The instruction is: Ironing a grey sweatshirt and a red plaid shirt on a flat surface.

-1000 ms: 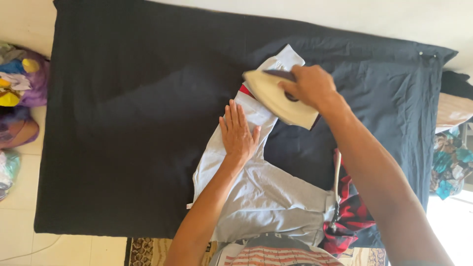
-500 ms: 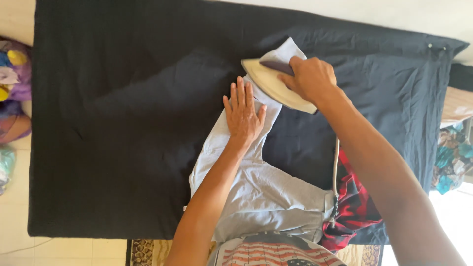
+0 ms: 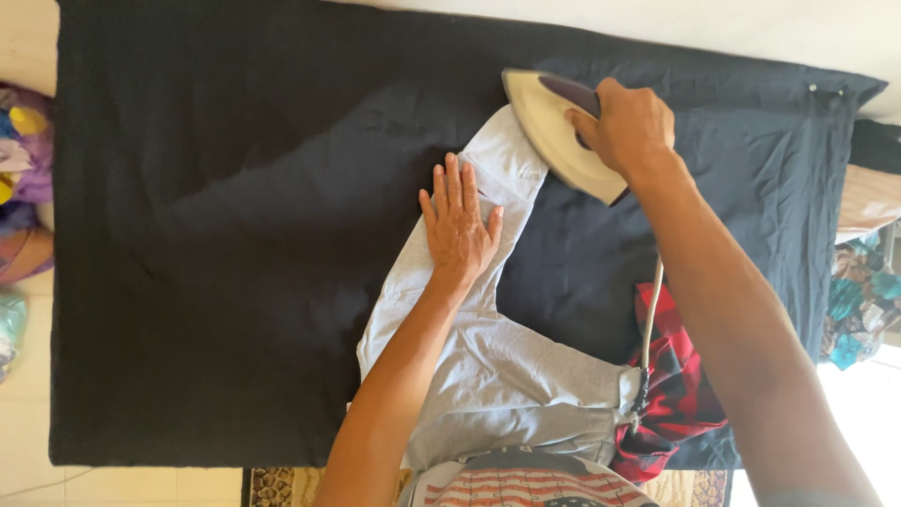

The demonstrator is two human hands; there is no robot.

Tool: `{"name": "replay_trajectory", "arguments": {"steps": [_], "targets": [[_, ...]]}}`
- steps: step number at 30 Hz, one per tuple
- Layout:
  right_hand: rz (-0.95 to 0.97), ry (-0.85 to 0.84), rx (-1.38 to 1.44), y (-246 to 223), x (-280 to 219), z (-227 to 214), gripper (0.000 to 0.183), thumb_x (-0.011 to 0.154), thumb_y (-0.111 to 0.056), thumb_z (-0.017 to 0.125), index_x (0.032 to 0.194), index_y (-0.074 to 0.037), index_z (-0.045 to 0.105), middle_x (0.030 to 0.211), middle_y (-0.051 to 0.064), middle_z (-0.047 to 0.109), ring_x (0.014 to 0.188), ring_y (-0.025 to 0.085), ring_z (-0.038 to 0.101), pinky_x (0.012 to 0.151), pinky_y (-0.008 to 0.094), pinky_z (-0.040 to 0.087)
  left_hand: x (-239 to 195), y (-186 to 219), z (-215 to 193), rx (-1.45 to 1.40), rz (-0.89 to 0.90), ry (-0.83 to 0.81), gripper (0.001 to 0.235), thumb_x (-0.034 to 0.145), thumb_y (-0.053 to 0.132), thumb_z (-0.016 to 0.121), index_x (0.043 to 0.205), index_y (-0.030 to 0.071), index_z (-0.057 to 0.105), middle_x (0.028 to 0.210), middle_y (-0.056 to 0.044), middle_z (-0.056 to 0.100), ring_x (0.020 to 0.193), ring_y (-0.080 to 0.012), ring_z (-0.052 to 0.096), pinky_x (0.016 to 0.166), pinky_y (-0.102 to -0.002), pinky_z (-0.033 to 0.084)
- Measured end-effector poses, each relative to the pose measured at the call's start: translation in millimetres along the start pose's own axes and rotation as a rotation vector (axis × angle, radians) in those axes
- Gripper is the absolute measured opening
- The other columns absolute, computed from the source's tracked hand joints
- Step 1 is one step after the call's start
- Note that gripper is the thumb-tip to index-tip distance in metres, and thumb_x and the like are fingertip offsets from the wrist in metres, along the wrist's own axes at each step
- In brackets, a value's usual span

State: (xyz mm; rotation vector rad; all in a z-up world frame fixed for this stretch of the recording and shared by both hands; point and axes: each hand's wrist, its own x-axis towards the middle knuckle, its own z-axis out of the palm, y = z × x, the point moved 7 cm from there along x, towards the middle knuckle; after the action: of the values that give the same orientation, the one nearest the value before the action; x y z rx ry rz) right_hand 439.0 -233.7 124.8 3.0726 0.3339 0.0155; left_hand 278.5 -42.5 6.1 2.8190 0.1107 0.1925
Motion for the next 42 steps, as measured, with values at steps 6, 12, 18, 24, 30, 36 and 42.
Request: {"name": "replay_trajectory", "arguments": {"steps": [6,12,18,24,30,36,42], "targets": [[0.013,-0.067,0.037,7,3,1,0.047,0.101,-0.049,0.073,0.099,-0.003,0.071,0.082,0.017,0.074,0.073,0.04,0.071,0.071,0.049,0.055,1,1,-6,-0.021,-0.003,0.012,0.086,0.099,0.052,0.054,0.162,0.001,0.024,0.17,-0.02,0.019,0.156,-0.0376,0.024,0.122,-0.057,0.027],[0.059,-0.116,0.006,17,5,7,0.048,0.102,-0.053,0.071,0.1,-0.005,0.069,0.081,0.017,0.073,0.073,0.039,0.071,0.071,0.049,0.056,1,2,-8,-0.011,0.008,0.02,0.085,0.1,0.052,0.054,0.161,0.001,0.027,0.169,-0.021,0.02,0.155,-0.0384,0.024,0.121,-0.058,0.028],[0.072,-0.068,-0.048,1,-8,-7,0.048,0.103,-0.052,0.067,0.104,-0.004,0.065,0.082,0.019,0.073,0.068,0.04,0.072,0.064,0.05,0.057,2,2,-9,-0.034,0.004,0.026,0.084,0.099,0.052,0.054,0.16,0.001,0.027,0.169,-0.021,0.019,0.155,-0.0392,0.025,0.12,-0.059,0.027],[0.033,-0.342,-0.033,-51,-36,15,0.044,0.097,-0.053,0.059,0.112,-0.012,0.064,0.099,0.022,0.076,0.097,0.045,0.074,0.079,0.057,0.058,0,1,5,0.01,-0.006,0.086,0.083,0.094,0.053,0.053,0.159,0.006,0.033,0.169,-0.019,0.024,0.155,-0.0382,0.027,0.12,-0.061,0.024],[0.205,-0.182,-0.088,7,10,48,0.046,0.098,-0.058,0.059,0.104,-0.012,0.06,0.091,0.02,0.076,0.088,0.045,0.075,0.073,0.056,0.059,1,1,1,0.009,-0.017,0.08,0.082,0.095,0.054,0.052,0.159,0.006,0.034,0.169,-0.019,0.025,0.155,-0.038,0.027,0.12,-0.061,0.024],[0.141,-0.193,-0.025,-23,-29,-8,0.052,0.101,-0.058,0.062,0.105,-0.006,0.062,0.093,0.027,0.075,0.089,0.05,0.074,0.073,0.058,0.058,-8,-12,-22,-0.202,0.01,0.372,0.074,0.104,0.052,0.042,0.157,0.0,0.037,0.165,-0.024,0.032,0.152,-0.0408,0.034,0.12,-0.059,0.026],[-0.187,-0.061,-0.165,-110,-119,2,0.022,0.093,-0.048,0.059,0.091,-0.026,0.06,0.074,-0.002,0.073,0.068,0.025,0.076,0.053,0.044,0.056,-62,-66,-73,-0.157,-0.096,0.601,0.076,0.106,0.05,0.037,0.156,-0.009,0.036,0.162,-0.03,0.031,0.152,-0.0446,0.031,0.124,-0.054,0.019]]}}
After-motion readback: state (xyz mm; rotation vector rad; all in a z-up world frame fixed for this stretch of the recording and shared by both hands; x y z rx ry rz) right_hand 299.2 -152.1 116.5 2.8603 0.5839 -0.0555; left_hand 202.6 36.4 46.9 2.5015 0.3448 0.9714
